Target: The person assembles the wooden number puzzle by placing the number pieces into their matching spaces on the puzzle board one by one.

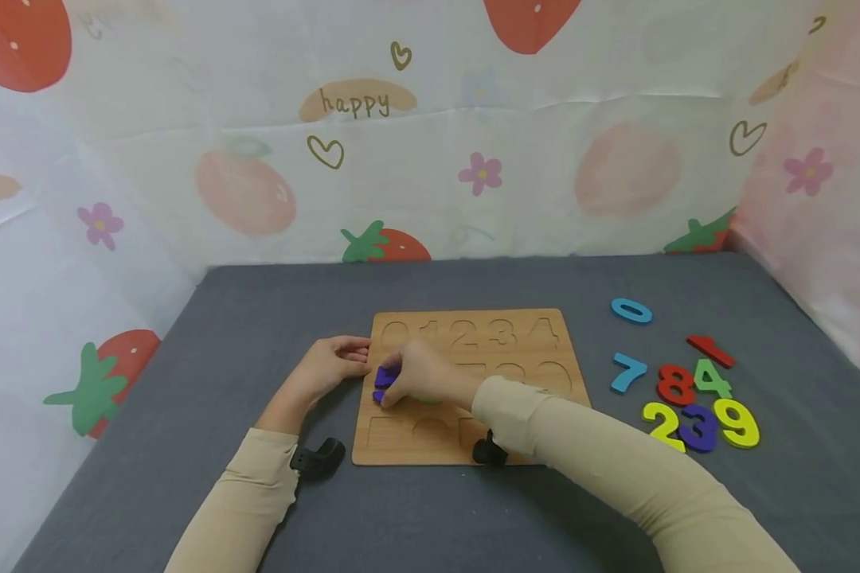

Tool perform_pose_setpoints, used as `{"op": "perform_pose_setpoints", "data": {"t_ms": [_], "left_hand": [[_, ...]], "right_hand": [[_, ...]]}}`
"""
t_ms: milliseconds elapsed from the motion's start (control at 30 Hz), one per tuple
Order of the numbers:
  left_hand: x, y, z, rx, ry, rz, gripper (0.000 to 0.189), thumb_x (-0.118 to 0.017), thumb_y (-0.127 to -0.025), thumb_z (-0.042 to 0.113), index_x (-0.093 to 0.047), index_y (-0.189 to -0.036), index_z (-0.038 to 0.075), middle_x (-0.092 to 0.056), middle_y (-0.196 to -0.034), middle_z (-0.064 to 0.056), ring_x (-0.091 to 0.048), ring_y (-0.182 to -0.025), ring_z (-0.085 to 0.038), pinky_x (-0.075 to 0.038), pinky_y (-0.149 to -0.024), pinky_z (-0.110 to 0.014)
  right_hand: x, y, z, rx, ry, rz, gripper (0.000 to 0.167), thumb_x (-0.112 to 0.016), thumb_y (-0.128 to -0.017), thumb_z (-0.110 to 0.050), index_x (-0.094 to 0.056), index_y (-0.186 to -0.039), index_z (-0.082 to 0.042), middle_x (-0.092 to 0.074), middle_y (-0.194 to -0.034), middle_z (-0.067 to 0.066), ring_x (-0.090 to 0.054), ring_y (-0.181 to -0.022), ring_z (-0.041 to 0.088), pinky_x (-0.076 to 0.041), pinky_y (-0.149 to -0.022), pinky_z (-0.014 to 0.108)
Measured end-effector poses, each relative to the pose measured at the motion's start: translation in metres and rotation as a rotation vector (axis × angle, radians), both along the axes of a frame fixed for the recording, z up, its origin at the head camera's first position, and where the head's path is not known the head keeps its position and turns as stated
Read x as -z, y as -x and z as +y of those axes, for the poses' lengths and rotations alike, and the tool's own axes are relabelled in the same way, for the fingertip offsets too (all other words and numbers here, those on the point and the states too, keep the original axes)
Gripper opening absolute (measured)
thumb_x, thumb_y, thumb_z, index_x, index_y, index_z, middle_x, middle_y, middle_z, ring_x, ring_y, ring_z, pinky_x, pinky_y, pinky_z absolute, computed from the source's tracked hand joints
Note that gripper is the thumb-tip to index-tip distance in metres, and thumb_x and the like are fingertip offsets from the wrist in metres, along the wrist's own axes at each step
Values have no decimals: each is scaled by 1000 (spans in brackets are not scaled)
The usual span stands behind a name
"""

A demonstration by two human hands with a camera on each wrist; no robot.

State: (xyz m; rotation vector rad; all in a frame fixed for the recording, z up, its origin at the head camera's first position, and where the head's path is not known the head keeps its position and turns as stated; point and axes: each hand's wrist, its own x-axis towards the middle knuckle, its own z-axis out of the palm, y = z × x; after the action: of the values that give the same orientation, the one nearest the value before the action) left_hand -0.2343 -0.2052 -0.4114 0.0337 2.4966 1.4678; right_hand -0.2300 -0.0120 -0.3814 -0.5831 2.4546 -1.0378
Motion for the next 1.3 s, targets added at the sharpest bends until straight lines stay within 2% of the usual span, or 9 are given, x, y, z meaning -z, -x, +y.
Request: {"op": "perform_pose_setpoints", "data": {"t_ms": [600,867,1067,1300], "left_hand": [[0,0,0,-3,4,-1,51,-68,-92,8,-53,-140,-2,-61,-132,-24,-58,-124,-35,-49,-101,-40],[-1,0,0,-1,0,0,51,-68,-92,8,-53,-140,-2,-60,-133,-25,-57,-124,-35,-49,-101,-41],[0,0,1,-8,4,-10,51,-68,-92,8,-53,-140,-2,-61,-133,-25,-58,-125,-35,-48,-103,-43],[1,0,2,-29,12,-28,51,-68,-92,8,-53,-140,-2,-61,-132,-24,-58,-124,-35,-46,-105,-46]], "right_hand": [[2,1,-4,12,-36,40,59,-88,-73,-14,-67,-126,-1,-67,-130,12,-62,-121,26,-50,-102,37],[0,1,-4,-1,-80,84,55,-88,-73,-14,-69,-123,0,-70,-124,12,-66,-113,23,-54,-96,33],[-1,-1,3,11,18,26,65,-86,-76,-12,-60,-135,1,-63,-136,15,-59,-126,28,-49,-104,39],[-19,-14,32,50,184,-15,64,-84,-78,-8,-60,-137,-4,-60,-140,14,-54,-132,33,-48,-105,40]]}}
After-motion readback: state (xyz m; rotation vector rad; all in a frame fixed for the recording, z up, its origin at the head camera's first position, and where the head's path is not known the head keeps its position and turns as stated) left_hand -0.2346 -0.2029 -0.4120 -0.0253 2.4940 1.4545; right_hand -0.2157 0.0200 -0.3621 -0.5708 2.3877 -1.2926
